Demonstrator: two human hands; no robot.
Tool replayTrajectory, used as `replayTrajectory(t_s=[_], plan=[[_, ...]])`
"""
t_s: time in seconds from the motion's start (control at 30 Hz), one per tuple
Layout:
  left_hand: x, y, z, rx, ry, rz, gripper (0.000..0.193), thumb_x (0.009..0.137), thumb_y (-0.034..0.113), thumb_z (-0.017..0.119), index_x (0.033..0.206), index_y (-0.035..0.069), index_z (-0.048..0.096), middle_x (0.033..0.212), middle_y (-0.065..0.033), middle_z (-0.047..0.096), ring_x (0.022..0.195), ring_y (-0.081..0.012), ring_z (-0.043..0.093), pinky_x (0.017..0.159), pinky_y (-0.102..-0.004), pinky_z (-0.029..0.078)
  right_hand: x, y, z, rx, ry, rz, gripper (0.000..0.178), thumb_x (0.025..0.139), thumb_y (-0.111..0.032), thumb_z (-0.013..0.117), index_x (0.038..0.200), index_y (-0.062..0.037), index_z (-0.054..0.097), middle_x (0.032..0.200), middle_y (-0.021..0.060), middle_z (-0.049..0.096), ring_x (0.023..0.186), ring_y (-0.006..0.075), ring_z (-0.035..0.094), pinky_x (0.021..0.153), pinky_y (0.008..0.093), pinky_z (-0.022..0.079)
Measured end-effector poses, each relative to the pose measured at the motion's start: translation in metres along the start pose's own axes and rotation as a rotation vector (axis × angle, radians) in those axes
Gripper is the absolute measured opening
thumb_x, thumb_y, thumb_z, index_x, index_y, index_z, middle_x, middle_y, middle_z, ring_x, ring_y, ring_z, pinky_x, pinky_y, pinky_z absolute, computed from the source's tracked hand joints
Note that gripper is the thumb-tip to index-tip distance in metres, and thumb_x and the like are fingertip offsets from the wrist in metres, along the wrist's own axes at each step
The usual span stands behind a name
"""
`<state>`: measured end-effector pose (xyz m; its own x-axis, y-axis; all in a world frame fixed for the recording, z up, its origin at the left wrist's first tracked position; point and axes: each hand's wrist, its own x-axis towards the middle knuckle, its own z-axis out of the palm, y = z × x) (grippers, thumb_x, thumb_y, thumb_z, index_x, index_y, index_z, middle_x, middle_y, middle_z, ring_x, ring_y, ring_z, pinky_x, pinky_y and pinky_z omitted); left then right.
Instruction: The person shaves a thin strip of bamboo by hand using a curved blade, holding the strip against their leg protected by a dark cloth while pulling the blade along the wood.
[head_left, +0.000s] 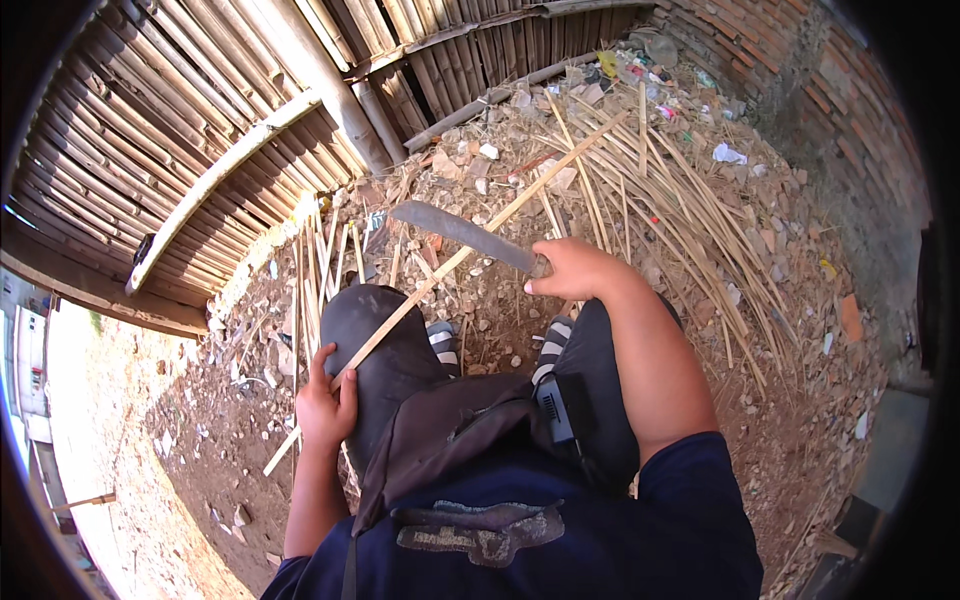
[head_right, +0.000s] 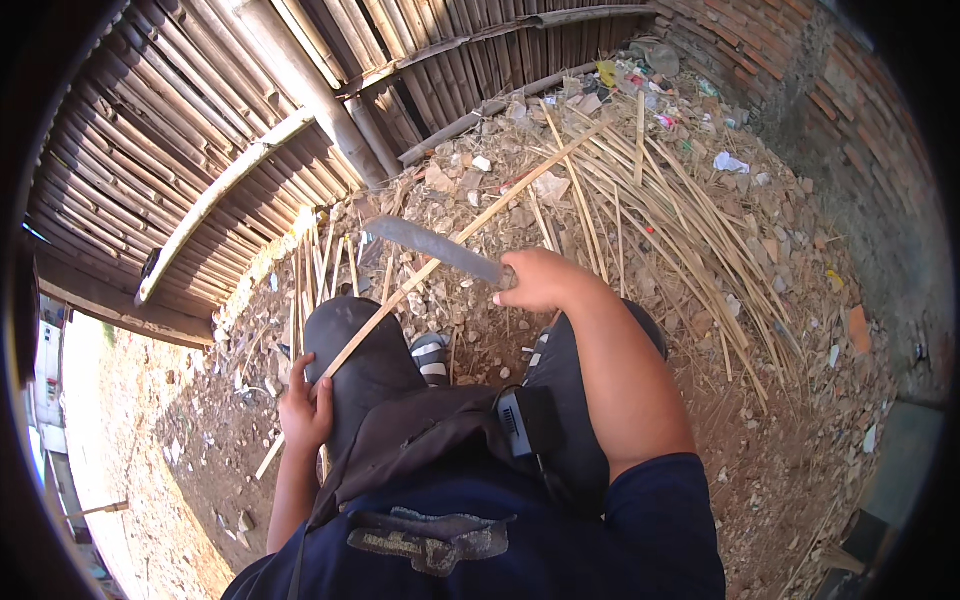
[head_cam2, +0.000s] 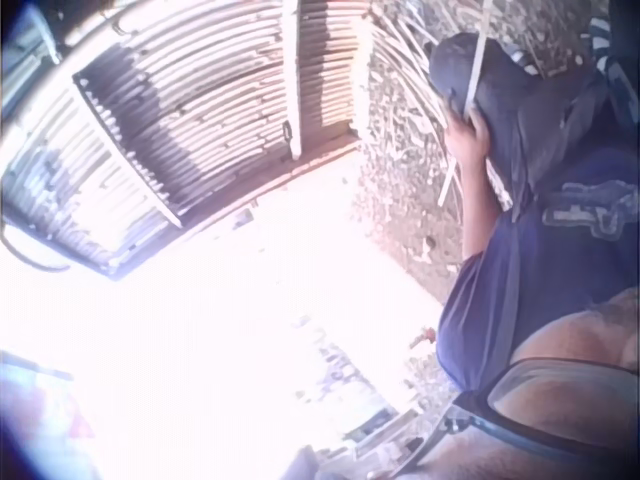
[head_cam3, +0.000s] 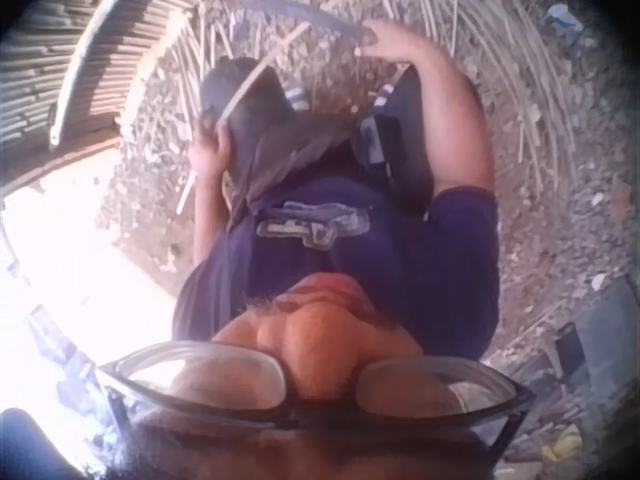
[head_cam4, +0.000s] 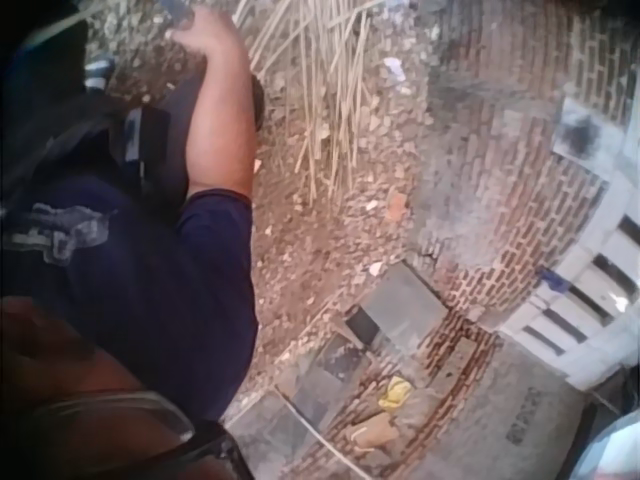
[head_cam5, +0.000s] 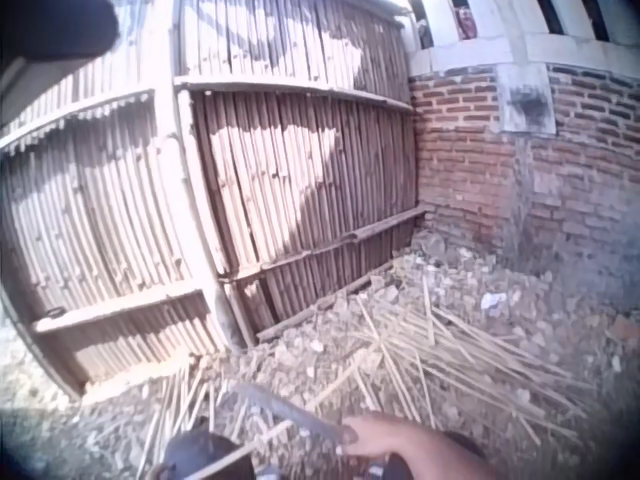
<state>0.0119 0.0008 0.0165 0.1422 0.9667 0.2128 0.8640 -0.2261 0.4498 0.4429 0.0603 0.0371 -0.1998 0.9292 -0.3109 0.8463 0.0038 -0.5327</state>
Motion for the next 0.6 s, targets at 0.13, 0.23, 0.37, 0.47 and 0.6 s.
replayTrajectory(t_s=[0.13,0.23,0.37,0.47,0.6], plan=[[-0.0009,-0.0012,0.0016,0.004,-0.016,-0.001,0.044,0.099,0.026,0.063,0.139,0.010,0.054,0.053,-0.0063,0.048,0.047,-0.0247,0.053,0.049,-0.0401,0.040,-0.0017,-0.0033,-0.0045,0.028,-0.034,-0.002,0.056,0.086,-0.041,0.078,0.124,-0.0024,0.062,0.106,0.0222,0.070,0.102,0.0365,0.068,0.087,0.0443,0.052],[-0.0011,-0.0045,0.0040,0.006,0.013,0.020,0.045,0.099,0.026,0.063,0.140,0.010,0.053,0.053,-0.0063,0.048,0.046,-0.0239,0.052,0.049,-0.0396,0.040,-0.0020,-0.0043,-0.0046,0.043,-0.033,-0.005,0.055,0.086,-0.041,0.077,0.123,-0.0029,0.063,0.105,0.0215,0.070,0.101,0.0365,0.068,0.087,0.0442,0.052],[0.0001,-0.0032,0.0036,-0.010,0.009,0.022,0.045,0.099,0.026,0.063,0.139,0.009,0.054,0.052,-0.0059,0.047,0.045,-0.0223,0.051,0.049,-0.0387,0.040,-0.0015,-0.0011,-0.0031,0.045,-0.010,-0.034,0.054,0.086,-0.040,0.077,0.123,-0.0034,0.063,0.106,0.0216,0.070,0.102,0.0375,0.068,0.088,0.0447,0.052],[0.0002,-0.0026,0.0038,-0.013,0.009,0.014,0.044,0.099,0.025,0.063,0.139,0.009,0.054,0.052,-0.0057,0.046,0.045,-0.0217,0.050,0.049,-0.0383,0.039,-0.0018,-0.0037,-0.0039,0.051,-0.012,-0.025,0.052,0.086,-0.039,0.077,0.121,-0.0033,0.064,0.107,0.0222,0.070,0.103,0.0382,0.067,0.089,0.0447,0.052],[0.0009,-0.0017,0.0029,-0.007,0.012,0.013,0.044,0.098,0.025,0.063,0.138,0.008,0.055,0.052,-0.0059,0.047,0.045,-0.0220,0.051,0.049,-0.0386,0.040,-0.0022,-0.0056,-0.0050,0.048,0.018,-0.035,0.050,0.085,-0.039,0.078,0.118,-0.0029,0.066,0.106,0.0225,0.071,0.103,0.0384,0.068,0.089,0.0445,0.052]])
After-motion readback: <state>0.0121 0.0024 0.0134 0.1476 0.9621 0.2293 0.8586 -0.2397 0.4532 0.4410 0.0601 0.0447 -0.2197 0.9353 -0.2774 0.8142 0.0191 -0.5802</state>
